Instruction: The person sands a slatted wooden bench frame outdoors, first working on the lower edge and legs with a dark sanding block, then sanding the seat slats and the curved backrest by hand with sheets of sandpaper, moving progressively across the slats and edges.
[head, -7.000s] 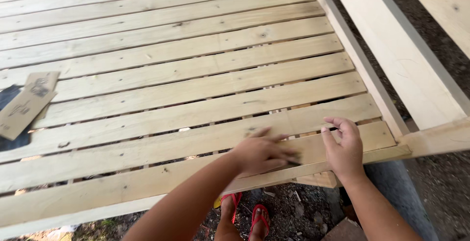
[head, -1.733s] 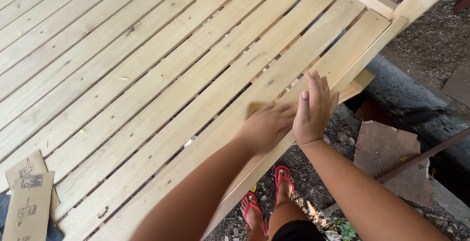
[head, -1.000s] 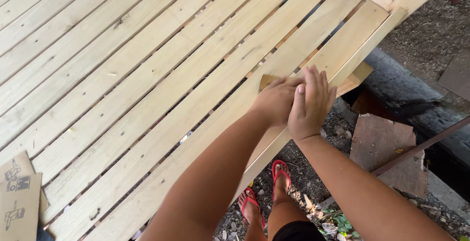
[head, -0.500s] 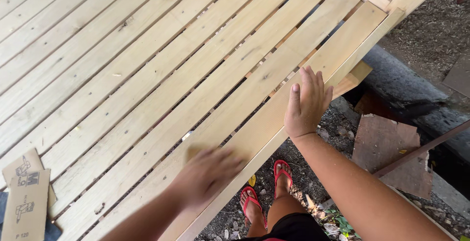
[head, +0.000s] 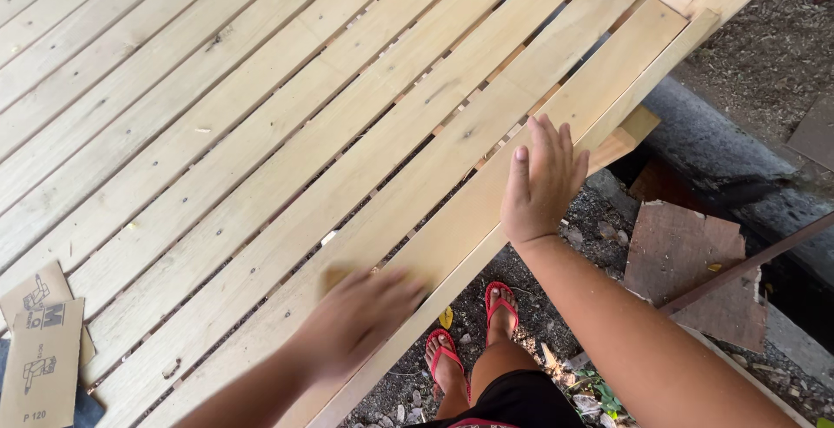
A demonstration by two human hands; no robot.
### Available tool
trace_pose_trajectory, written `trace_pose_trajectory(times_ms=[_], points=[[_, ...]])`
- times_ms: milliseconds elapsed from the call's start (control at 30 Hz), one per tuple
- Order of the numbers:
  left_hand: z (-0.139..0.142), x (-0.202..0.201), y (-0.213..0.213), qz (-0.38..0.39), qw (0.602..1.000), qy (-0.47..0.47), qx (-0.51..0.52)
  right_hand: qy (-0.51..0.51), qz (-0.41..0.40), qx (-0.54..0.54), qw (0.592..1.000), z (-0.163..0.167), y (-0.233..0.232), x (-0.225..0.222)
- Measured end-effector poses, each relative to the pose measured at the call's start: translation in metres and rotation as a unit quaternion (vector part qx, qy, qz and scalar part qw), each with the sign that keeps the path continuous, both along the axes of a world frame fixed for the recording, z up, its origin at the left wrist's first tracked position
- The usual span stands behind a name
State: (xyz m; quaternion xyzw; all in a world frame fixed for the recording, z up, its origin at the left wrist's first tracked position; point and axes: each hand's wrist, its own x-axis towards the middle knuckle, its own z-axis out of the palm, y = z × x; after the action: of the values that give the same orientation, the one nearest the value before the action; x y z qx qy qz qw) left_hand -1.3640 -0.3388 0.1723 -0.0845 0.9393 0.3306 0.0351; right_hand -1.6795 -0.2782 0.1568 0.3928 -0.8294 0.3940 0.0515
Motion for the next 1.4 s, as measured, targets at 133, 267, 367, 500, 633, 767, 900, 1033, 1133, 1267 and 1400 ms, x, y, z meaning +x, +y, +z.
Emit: trace_pose_trajectory(times_ms=[133,267,367,500,633,767,900,1033,1133,1267,1400], points=[[-0.004,0.089,0.021,0.035,0.997,-0.057,-0.039,0.004,0.0,0.009,1.0,0.0,-0.001,0.001],[-0.017,-0.009,0.004,0.043,0.995,0.057,-0.068,0.007,0.002,0.002,1.0,-0.001,0.0,0.002],[-0.009,-0.132,-0.045,0.1,0.987,0.089,-0.092,0.001,0.002,0.003,1.0,-0.001,0.001,0.002],[0.017,-0.198,-0.119,0.413,0.861,0.057,0.292,0.009,0.002,0.003,1.0,-0.002,0.001,0.001],[0.051,-0.158,-0.151,0.416,0.684,0.207,0.563,0.017,-0.002,-0.007,1.0,-0.003,-0.001,0.001],[0.067,-0.121,-0.15,0.489,0.731,0.177,0.441,0.011,-0.003,-0.008,1.0,-0.003,-0.002,0.001],[0.044,-0.121,-0.108,0.408,0.912,0.039,-0.019,0.02,-0.003,0.001,1.0,-0.003,-0.003,0.0],[0.008,-0.12,-0.035,0.128,0.976,0.124,-0.128,0.016,0.002,0.003,1.0,-0.004,-0.003,-0.002],[-0.003,-0.059,0.003,0.1,0.992,0.071,-0.005,0.016,0.003,0.006,1.0,-0.004,-0.002,-0.002],[-0.002,0.059,0.016,0.051,0.998,0.024,-0.005,0.006,0.004,0.006,1.0,-0.003,-0.002,-0.002],[0.002,0.068,0.019,0.034,0.999,-0.02,-0.031,0.008,-0.001,0.004,1.0,-0.002,-0.002,0.0]])
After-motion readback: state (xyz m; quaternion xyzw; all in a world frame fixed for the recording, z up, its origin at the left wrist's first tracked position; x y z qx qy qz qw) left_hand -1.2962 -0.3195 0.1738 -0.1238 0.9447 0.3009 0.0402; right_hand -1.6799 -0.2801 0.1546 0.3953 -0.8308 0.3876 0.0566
